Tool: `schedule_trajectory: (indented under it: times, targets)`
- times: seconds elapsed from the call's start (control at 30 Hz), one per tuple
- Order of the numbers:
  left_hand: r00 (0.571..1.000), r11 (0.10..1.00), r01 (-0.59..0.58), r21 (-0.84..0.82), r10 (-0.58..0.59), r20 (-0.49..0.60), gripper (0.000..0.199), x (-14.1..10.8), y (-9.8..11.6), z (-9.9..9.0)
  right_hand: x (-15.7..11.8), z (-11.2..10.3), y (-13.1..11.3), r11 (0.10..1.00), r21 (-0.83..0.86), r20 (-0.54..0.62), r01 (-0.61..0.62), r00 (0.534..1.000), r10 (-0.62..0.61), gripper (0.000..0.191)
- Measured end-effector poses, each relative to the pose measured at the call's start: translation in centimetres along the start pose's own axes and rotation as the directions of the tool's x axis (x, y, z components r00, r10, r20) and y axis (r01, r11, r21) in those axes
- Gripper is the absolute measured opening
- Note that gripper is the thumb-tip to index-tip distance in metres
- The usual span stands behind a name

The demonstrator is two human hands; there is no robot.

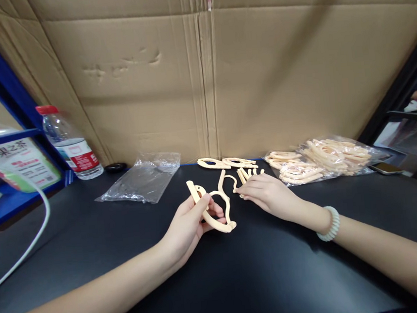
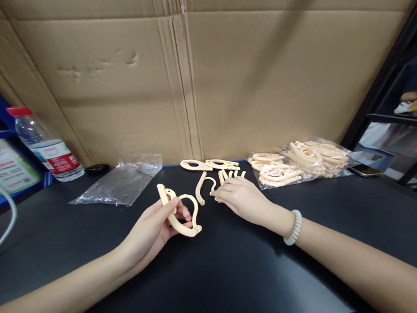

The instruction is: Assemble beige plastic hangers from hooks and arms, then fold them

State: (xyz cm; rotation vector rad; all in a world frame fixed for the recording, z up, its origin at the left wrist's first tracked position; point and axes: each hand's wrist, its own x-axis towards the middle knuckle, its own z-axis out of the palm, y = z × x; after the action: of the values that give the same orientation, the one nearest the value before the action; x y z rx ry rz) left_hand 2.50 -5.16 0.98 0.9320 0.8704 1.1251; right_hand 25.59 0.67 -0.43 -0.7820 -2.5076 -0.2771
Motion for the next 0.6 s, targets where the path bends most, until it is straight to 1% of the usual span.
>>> schedule_trajectory:
  times: [0.17, 0.27, 0.37, 0.5, 0.57, 0.6]
  targets:
    - [1.000, 1.000, 0.012, 0.015, -0.012, -0.021, 0.022, 0.1, 0.0, 0.1, 0.0, 0.1, 0.3, 0.999, -0.017, 0.019, -0.033, 0.999, 0.033, 0.023]
    - [1.000, 1.000, 0.012, 0.019, -0.011, -0.020, 0.023, 0.1, 0.1, 0.2, -0.1, 0.0, 0.4, 0.999, -0.032, 0.020, -0.042, 0.999, 0.042, 0.020]
    - [1.000, 1.000, 0.010, 0.019, -0.010, -0.013, 0.023, 0.1, 0.1, 0.2, -0.3, -0.4, 0.7, 0.998, -0.012, 0.028, -0.059, 0.998, 0.059, 0.019]
    - [1.000, 1.000, 0.005, 0.001, -0.005, -0.009, 0.023, 0.0, 0.1, 0.1, -0.8, -1.4, 2.1, 0.994, 0.065, -0.019, -0.087, 0.996, 0.088, 0.024]
    - [1.000, 1.000, 0.005, -0.002, -0.005, 0.000, 0.024, -0.1, 0.1, 0.1, -1.2, -2.2, 3.1, 0.990, 0.060, -0.036, -0.130, 0.991, 0.132, 0.023]
    - [1.000, 1.000, 0.005, 0.001, -0.005, 0.004, 0.025, -0.1, 0.1, 0.0, -1.4, -2.5, 3.5, 0.987, 0.043, -0.025, -0.153, 0.988, 0.154, 0.022]
